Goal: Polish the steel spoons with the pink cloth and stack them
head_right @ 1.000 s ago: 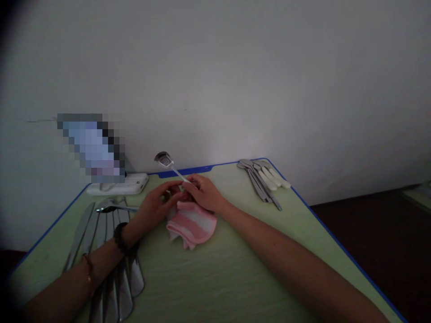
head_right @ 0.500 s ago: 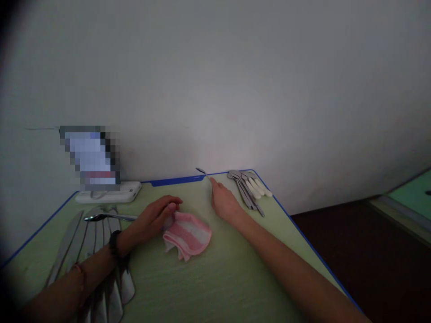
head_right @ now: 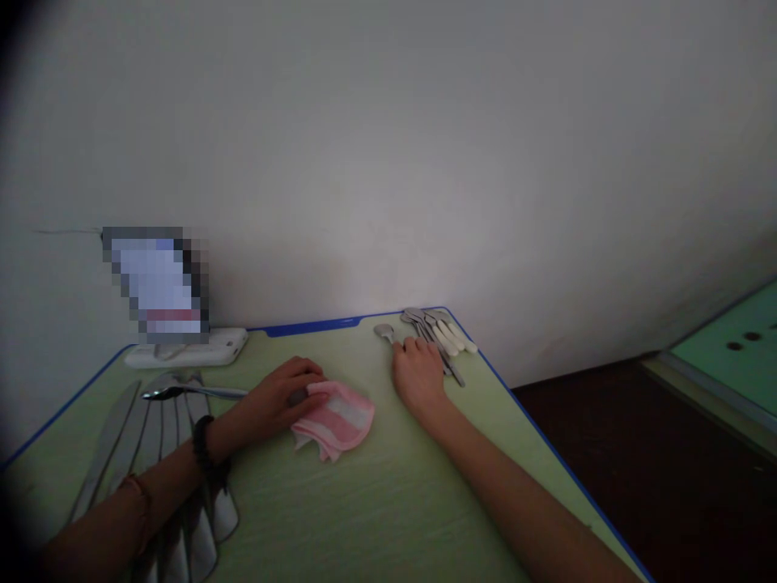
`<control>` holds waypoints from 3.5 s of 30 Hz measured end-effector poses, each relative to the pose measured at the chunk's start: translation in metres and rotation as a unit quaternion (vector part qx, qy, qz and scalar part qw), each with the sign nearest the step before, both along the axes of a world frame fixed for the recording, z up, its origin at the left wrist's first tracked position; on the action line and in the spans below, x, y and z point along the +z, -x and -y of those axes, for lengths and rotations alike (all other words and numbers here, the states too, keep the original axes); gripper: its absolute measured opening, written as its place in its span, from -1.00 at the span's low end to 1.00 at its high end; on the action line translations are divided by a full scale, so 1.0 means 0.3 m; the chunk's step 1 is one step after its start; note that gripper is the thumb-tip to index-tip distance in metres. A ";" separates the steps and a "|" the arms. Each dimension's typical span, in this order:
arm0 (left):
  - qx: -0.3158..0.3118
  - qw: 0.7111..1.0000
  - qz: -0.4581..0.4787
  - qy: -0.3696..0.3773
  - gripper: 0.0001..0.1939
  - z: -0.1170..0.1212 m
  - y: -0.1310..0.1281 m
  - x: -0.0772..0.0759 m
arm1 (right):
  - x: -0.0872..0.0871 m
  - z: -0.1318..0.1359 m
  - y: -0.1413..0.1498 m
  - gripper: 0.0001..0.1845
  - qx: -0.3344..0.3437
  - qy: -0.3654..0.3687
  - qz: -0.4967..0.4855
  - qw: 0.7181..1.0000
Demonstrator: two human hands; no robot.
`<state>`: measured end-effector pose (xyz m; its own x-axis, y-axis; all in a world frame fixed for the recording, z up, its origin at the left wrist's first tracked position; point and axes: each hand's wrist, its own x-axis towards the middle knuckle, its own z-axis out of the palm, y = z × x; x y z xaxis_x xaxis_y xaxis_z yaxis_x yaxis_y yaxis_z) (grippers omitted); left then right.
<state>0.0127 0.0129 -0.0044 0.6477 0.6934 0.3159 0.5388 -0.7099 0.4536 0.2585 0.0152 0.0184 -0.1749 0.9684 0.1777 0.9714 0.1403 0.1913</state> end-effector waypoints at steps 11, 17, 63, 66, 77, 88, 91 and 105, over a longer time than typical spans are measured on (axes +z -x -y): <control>0.005 1.000 0.008 -0.001 -0.74 -0.003 0.000 -0.008 | -0.015 -0.033 -0.036 -0.63 -0.007 -0.038 -0.010 0.999; 0.006 1.000 -0.011 0.010 -0.73 -0.004 0.000 -0.008 | -0.028 -0.056 -0.041 -0.60 -0.027 -0.034 0.001 0.999; 0.290 0.868 -0.391 0.099 -0.69 0.096 0.117 0.237 | -0.072 -0.012 0.221 -0.68 0.120 0.010 -0.533 0.837; 0.306 0.862 -0.397 0.079 -0.68 0.105 0.108 0.231 | -0.075 -0.017 0.221 -0.68 0.126 0.008 -0.548 0.827; 0.273 0.877 -0.390 0.066 -0.73 0.079 0.117 0.207 | -0.079 -0.094 0.237 -0.73 0.117 0.023 -0.543 0.831; 0.200 0.905 -0.369 0.062 -0.74 0.027 0.172 0.198 | -0.087 -0.121 0.237 -0.75 0.122 0.043 -0.552 0.824; 0.166 0.921 -0.349 0.050 -0.79 0.016 0.182 0.201 | -0.087 -0.119 0.240 -0.77 0.119 0.049 -0.547 0.827; 0.198 0.901 -0.378 0.079 -0.74 -0.017 0.281 0.204 | -0.083 -0.114 0.246 -0.83 0.111 0.056 -0.518 0.846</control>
